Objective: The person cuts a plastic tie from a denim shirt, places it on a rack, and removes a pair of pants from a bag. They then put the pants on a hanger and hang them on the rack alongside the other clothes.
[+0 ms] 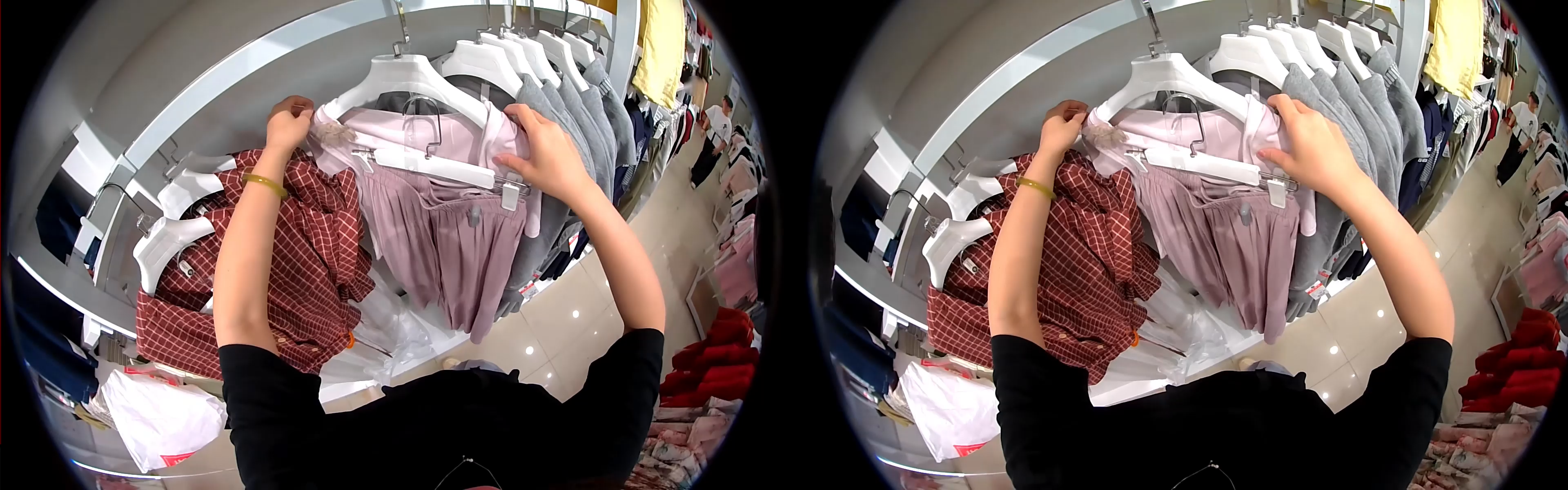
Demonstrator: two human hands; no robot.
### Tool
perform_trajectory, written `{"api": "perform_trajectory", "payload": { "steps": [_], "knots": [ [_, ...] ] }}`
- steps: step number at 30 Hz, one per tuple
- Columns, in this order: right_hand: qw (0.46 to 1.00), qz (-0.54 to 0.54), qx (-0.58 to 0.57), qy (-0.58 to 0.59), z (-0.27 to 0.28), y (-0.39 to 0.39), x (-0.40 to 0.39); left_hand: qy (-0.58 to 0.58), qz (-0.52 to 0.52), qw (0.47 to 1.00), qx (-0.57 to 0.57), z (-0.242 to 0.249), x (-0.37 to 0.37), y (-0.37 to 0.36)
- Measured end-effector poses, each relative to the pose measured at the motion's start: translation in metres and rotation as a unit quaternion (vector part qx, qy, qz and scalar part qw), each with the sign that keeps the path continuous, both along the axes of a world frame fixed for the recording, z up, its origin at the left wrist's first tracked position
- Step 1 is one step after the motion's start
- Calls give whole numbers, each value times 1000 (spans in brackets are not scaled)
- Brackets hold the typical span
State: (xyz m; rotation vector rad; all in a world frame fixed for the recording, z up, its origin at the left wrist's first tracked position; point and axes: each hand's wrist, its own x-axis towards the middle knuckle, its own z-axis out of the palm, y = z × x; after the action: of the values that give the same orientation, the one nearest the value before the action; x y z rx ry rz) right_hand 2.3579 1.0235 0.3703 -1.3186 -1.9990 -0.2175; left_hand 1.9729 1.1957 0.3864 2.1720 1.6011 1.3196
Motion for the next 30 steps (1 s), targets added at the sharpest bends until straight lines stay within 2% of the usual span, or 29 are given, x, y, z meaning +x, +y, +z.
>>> {"api": "perform_trajectory", "payload": {
  "steps": [1,5,7,11,13,14,16,17,19,21,22,23,25,26,27,28,29,30],
  "knots": [
    [1000,0,-1,1,-1,-2,-1,-32,9,999,1,2,4,-9],
    [999,-2,39,34,-13,-8,-2,-26,24,999,28,-1,19,-33],
    [998,-5,61,32,-20,-9,-3,28,41,995,83,-3,25,-42],
    [998,-9,65,25,-25,-15,-7,58,34,994,89,-5,38,-54],
    [997,-8,69,19,-27,-19,-7,100,60,981,154,-8,43,-57],
    [993,11,109,36,-31,-18,-7,100,58,981,155,-9,46,-60],
    [977,47,192,86,-42,-21,-11,71,40,957,277,-18,57,-72],
    [976,44,193,87,-52,-25,-12,49,14,953,299,-24,68,-82],
    [949,112,271,119,-82,-34,-12,27,-14,964,264,-51,84,-102],
    [944,105,249,191,-124,-47,-23,-20,-13,981,191,-91,102,-124],
    [944,85,203,245,-152,-52,-30,-103,-35,985,132,-117,106,-127],
    [940,63,156,298,-179,-55,-37,-130,-12,984,122,-151,106,-120],
    [929,0,88,358,-211,-59,-52,-128,71,980,138,-201,102,-99],
    [928,-30,33,369,-228,-58,-58,-129,68,980,138,-220,101,-83],
    [926,-45,9,375,-241,-56,-64,-181,82,975,102,-237,100,-67],
    [928,-62,19,366,-248,-52,-70,-231,98,966,66,-237,100,-65],
    [930,-79,28,357,-254,-49,-74,-230,99,966,66,-237,98,-64],
    [930,-78,28,357,-259,-46,-75,-283,25,959,-24,-237,95,-64]
  ]
}}
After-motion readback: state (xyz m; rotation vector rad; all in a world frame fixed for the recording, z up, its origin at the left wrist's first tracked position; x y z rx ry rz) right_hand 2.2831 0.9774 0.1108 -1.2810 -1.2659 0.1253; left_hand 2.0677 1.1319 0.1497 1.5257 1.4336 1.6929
